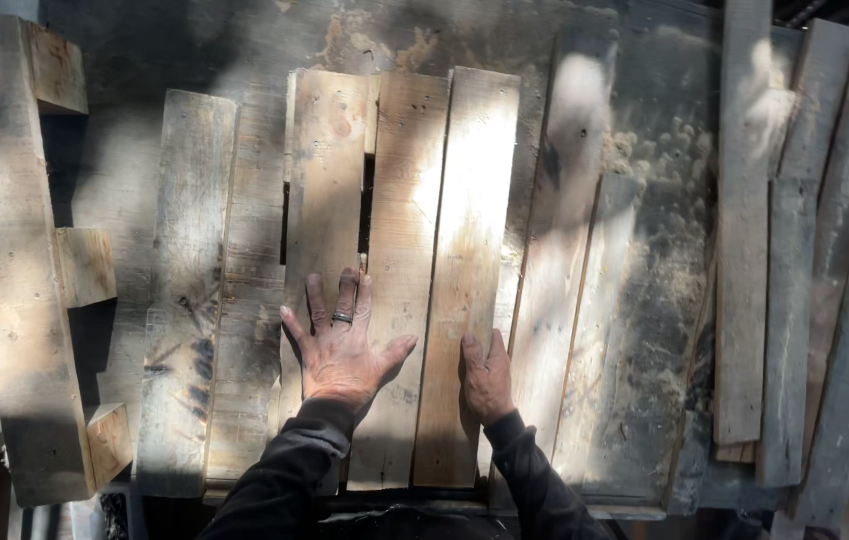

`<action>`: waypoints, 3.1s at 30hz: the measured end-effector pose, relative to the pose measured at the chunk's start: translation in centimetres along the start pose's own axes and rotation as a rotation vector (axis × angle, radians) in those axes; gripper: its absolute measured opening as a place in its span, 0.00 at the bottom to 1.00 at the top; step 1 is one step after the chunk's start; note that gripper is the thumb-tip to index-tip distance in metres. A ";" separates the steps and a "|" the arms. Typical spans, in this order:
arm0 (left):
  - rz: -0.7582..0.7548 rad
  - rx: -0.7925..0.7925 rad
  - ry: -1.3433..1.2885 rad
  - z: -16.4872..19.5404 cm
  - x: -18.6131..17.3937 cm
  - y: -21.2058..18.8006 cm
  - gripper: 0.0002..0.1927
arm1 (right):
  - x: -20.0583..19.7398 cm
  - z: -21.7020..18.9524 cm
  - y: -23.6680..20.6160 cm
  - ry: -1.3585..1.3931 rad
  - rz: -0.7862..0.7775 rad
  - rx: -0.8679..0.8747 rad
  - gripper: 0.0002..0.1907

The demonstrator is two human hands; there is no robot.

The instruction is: The person selects a wooden plank from a pile, positions it on a workbench, and uses an angle grinder with a sanding disc to smooth the plank's surface. The person handles multiple planks, moving them aside and selecting new ones to sand.

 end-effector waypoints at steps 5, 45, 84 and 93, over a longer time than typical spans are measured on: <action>0.356 0.122 -0.076 -0.1 0.2 0.5 0.57 | 0.1 0.9 0.4 0.214 -0.073 0.025 0.26; 0.541 0.110 -1.002 -9.9 4.2 -5.6 0.44 | 0.9 -5.5 -2.2 -0.165 0.100 -0.285 0.32; 0.477 0.463 -0.416 3.6 4.2 -2.4 0.32 | 1.6 -7.8 -3.0 -0.115 0.167 -0.029 0.28; 0.388 0.351 -0.275 6.4 3.9 -1.0 0.32 | 0.6 -5.1 -1.7 0.060 0.043 -0.112 0.25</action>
Point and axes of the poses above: each hand's wrist, its own y-axis towards the middle knuckle, its own x-axis out of the palm, z = x × y, the point moved 2 cm from there along y, towards the middle knuckle
